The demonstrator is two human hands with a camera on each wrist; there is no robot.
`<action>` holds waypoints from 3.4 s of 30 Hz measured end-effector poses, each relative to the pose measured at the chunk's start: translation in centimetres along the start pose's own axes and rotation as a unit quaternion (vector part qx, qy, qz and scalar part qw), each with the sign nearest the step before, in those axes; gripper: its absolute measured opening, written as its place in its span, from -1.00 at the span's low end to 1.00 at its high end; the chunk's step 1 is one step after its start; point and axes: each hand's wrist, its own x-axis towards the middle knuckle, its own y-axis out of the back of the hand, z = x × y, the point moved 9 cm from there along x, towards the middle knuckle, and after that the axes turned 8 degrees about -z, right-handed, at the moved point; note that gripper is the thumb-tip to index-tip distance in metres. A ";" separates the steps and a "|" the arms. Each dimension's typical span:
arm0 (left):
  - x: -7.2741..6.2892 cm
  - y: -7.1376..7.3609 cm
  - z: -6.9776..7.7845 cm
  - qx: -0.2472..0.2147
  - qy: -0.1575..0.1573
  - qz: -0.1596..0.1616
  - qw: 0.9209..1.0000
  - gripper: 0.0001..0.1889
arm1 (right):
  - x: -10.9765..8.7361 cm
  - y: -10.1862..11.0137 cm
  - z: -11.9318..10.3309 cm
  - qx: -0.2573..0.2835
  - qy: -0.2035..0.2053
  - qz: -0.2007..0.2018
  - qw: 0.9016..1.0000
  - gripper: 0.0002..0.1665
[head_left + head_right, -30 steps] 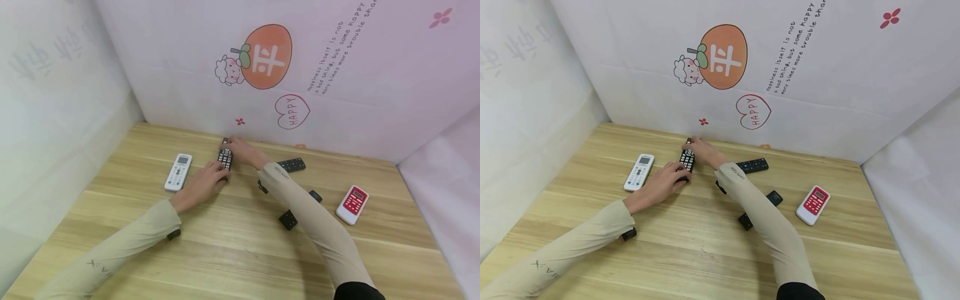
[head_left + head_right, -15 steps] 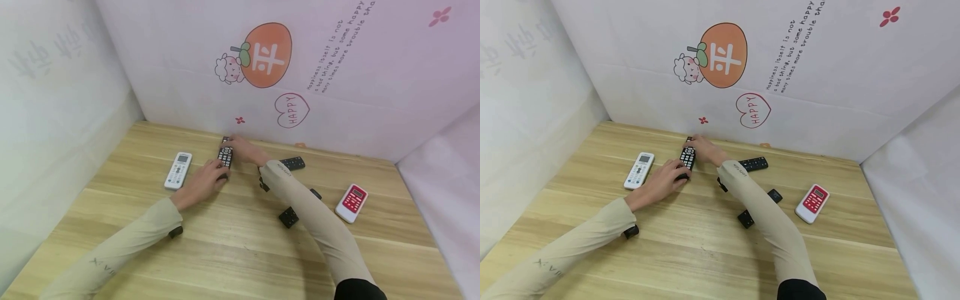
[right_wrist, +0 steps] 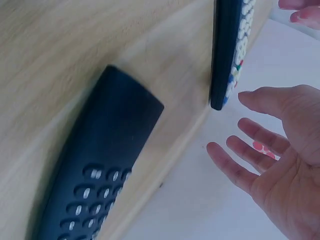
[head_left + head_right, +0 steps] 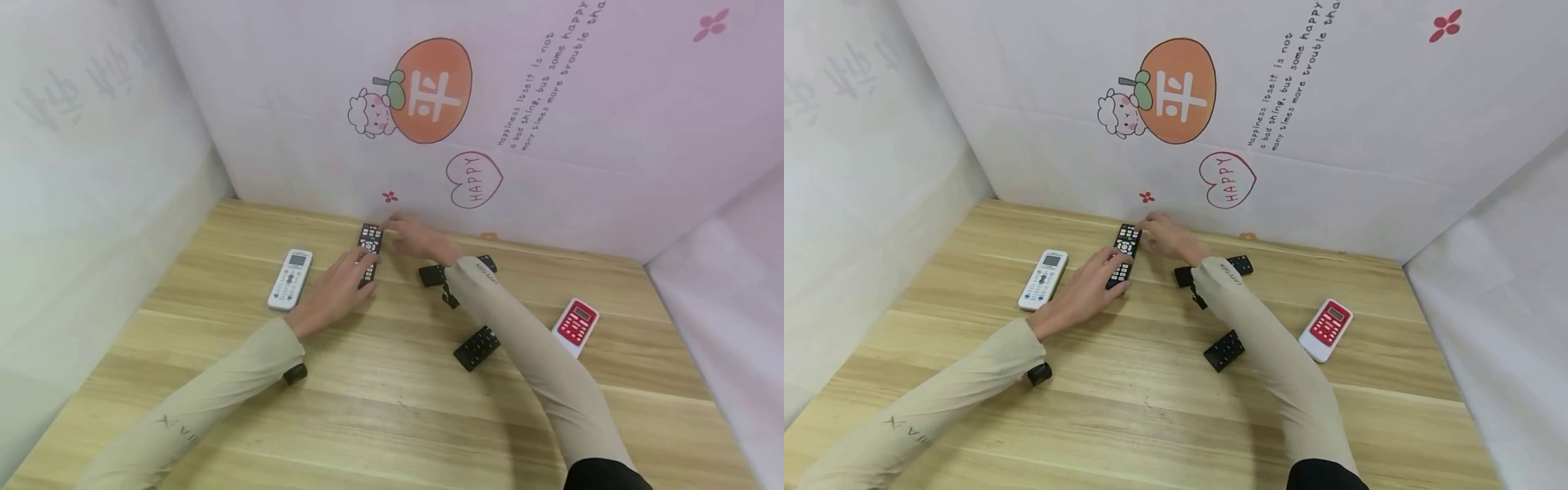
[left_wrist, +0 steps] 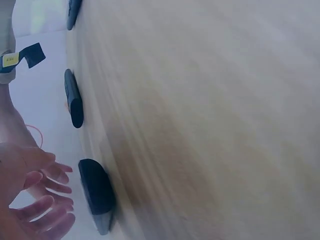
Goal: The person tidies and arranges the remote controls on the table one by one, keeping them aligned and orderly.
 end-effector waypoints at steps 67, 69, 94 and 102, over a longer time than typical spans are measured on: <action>6.6 -3.4 3.7 -0.034 -0.054 -0.048 0.997 -0.18 | -16.5 0.9 9.5 0.006 -0.054 0.035 0.998 -0.20; 6.6 -3.7 3.7 -0.043 -0.051 -0.051 0.996 -0.19 | -16.6 0.9 9.5 0.004 -0.047 0.036 0.998 -0.22; 7.8 -7.0 3.7 -0.116 0.005 -0.112 0.987 -0.30 | -16.6 -0.5 11.2 -0.010 -0.044 0.050 0.998 -0.42; 8.1 -7.5 3.7 -0.128 0.007 -0.134 0.983 -0.46 | -15.5 -0.4 11.2 -0.030 -0.054 0.050 0.997 -0.49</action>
